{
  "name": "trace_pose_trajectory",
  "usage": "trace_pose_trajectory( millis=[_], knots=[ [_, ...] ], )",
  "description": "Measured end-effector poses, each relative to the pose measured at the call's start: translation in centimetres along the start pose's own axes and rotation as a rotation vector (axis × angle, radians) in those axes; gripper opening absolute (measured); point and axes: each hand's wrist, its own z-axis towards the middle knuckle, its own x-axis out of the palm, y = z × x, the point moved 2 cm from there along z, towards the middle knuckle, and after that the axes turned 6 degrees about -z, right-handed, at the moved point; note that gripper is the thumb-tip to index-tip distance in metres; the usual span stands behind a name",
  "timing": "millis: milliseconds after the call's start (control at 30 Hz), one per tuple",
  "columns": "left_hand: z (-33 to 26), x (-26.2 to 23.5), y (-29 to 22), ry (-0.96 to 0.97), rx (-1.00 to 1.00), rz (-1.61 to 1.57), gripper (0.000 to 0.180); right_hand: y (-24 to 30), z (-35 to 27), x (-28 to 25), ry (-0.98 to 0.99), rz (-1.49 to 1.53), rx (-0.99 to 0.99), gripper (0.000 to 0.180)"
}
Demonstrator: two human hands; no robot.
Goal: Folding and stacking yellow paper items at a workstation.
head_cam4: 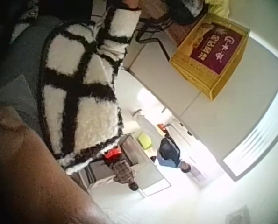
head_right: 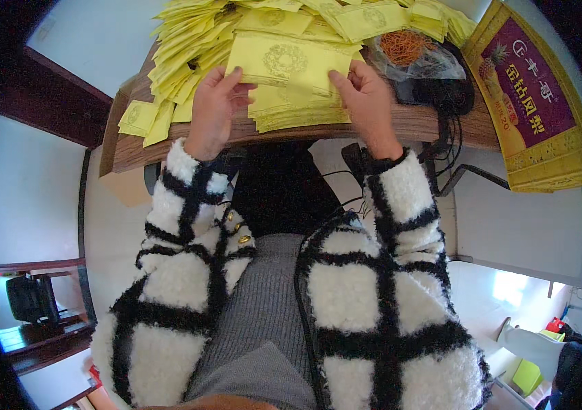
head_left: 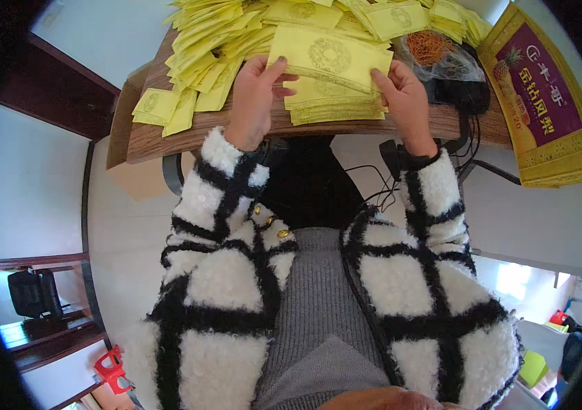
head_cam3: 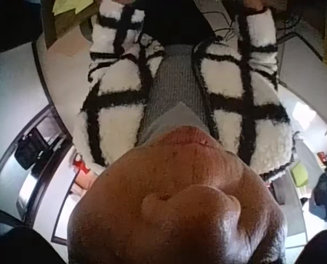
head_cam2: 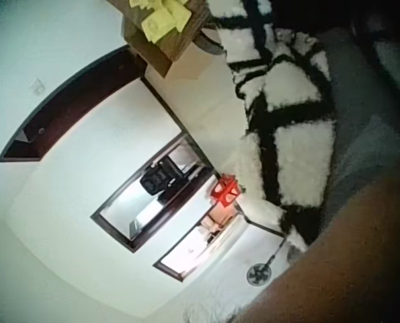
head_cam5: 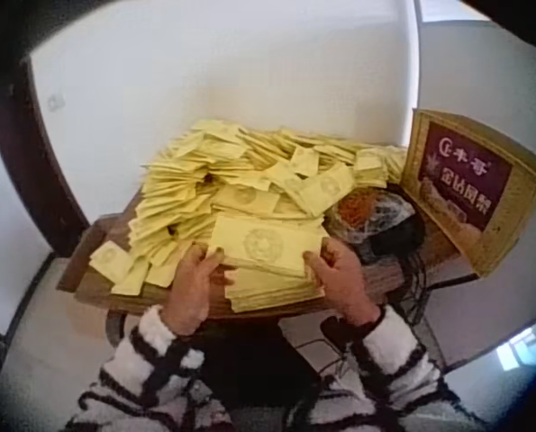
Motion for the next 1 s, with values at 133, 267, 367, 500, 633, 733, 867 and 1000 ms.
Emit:
trace_pose_trajectory(
  millis=[133, 267, 367, 500, 633, 733, 867, 1000],
  knots=[
    [-0.2, -0.8, 0.8, 0.070, 0.088, 0.248, 0.017, -3.6, 1.3, -1.0, -0.128, -0.047, -0.017, 0.032],
    [0.4, -3.0, 1.9, 0.073, 0.145, 0.681, 0.028, -3.6, 1.4, -1.2, -0.108, -0.212, -0.030, 0.037],
    [0.8, -3.7, 2.3, 0.119, 0.142, 0.908, 0.040, -3.4, 1.2, -1.1, -0.076, -0.315, 0.005, 0.041],
    [0.6, -3.9, 1.9, 0.176, 0.159, 1.023, 0.047, -3.9, 1.2, -1.1, -0.092, -0.362, -0.009, 0.041],
    [0.1, -3.9, 0.5, 0.139, 0.085, 1.160, 0.043, -4.2, 1.3, -2.0, -0.156, -0.586, -0.037, 0.039],
    [0.7, -6.1, -0.3, 0.021, 0.140, 1.185, 0.047, -4.4, 1.2, -3.5, -0.176, -0.545, 0.002, 0.037],
    [1.1, -8.7, -2.6, -0.202, 0.263, 1.734, 0.050, -6.7, 0.8, -4.1, -0.224, -0.379, -0.007, 0.032],
    [1.7, -11.0, -2.5, -0.239, 0.290, 1.832, 0.049, -6.8, 0.3, -3.7, -0.237, -0.387, -0.017, 0.030]
  ],
)
